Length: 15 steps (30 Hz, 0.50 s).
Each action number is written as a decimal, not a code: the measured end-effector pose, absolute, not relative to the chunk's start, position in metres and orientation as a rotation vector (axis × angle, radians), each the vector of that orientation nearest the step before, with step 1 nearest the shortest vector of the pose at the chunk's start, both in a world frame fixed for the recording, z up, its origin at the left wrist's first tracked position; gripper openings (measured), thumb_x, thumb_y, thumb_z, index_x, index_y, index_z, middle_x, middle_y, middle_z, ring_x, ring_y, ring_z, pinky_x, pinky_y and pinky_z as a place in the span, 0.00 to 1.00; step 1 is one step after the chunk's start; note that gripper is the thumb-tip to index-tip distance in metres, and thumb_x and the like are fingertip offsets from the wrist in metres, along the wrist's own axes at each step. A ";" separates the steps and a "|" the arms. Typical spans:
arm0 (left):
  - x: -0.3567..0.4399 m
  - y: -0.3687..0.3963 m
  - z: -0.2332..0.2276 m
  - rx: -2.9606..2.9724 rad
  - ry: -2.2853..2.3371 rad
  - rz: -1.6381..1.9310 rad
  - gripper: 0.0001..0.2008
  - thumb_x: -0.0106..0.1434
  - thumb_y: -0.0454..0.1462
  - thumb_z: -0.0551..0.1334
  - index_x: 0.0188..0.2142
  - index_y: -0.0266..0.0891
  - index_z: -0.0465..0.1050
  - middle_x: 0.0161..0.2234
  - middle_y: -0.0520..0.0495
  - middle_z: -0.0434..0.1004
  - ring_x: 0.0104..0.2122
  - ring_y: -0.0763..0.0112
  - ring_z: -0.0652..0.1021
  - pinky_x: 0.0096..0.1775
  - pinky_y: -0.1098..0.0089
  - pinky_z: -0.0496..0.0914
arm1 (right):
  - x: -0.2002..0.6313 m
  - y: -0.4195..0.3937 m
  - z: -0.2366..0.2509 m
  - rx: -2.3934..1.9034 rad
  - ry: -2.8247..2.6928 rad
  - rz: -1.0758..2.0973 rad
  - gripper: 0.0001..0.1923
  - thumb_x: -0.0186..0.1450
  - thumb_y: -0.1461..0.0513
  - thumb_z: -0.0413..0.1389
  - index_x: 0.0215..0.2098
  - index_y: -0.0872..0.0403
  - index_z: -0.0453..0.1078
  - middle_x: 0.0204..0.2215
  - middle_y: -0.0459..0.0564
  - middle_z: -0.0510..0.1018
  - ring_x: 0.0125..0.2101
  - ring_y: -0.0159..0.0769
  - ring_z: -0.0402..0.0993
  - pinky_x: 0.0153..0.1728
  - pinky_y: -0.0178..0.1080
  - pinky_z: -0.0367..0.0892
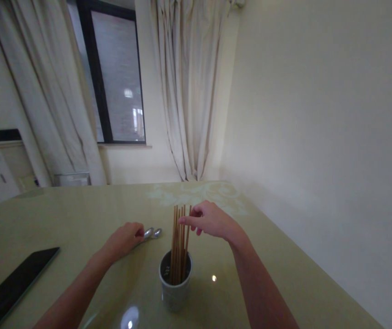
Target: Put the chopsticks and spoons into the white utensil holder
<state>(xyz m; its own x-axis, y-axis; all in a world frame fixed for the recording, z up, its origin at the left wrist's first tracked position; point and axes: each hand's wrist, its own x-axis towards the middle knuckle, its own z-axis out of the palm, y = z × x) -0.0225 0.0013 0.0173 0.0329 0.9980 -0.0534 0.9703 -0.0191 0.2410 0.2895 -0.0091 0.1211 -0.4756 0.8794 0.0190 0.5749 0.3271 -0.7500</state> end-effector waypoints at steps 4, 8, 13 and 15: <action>-0.019 0.002 0.006 2.082 2.079 0.085 0.07 0.64 0.32 0.65 0.41 0.41 0.80 0.48 0.39 0.84 0.49 0.54 0.82 0.45 0.65 0.70 | 0.295 -0.019 0.132 -1.326 -2.082 0.810 0.27 0.67 0.40 0.60 0.28 0.54 0.73 0.24 0.48 0.80 0.21 0.34 0.75 0.23 0.34 0.65; -0.018 0.001 0.008 2.089 2.085 0.032 0.08 0.65 0.33 0.63 0.42 0.40 0.80 0.47 0.38 0.84 0.48 0.54 0.83 0.44 0.65 0.70 | 0.296 -0.033 0.144 -1.331 -2.069 0.629 0.29 0.69 0.39 0.57 0.26 0.53 0.72 0.21 0.46 0.77 0.21 0.33 0.73 0.22 0.34 0.60; -0.012 -0.003 0.013 2.126 2.065 0.049 0.09 0.65 0.31 0.61 0.40 0.39 0.80 0.44 0.37 0.85 0.45 0.54 0.83 0.42 0.65 0.69 | 0.292 -0.047 0.154 -1.307 -2.060 0.409 0.29 0.70 0.39 0.57 0.24 0.53 0.71 0.20 0.45 0.75 0.22 0.32 0.68 0.24 0.35 0.57; -0.009 -0.004 0.021 2.134 2.064 0.083 0.09 0.65 0.32 0.60 0.39 0.38 0.80 0.42 0.38 0.85 0.43 0.55 0.84 0.40 0.66 0.69 | 0.290 -0.052 0.158 -1.292 -2.011 0.359 0.28 0.70 0.41 0.59 0.24 0.53 0.71 0.20 0.44 0.74 0.22 0.32 0.67 0.24 0.36 0.56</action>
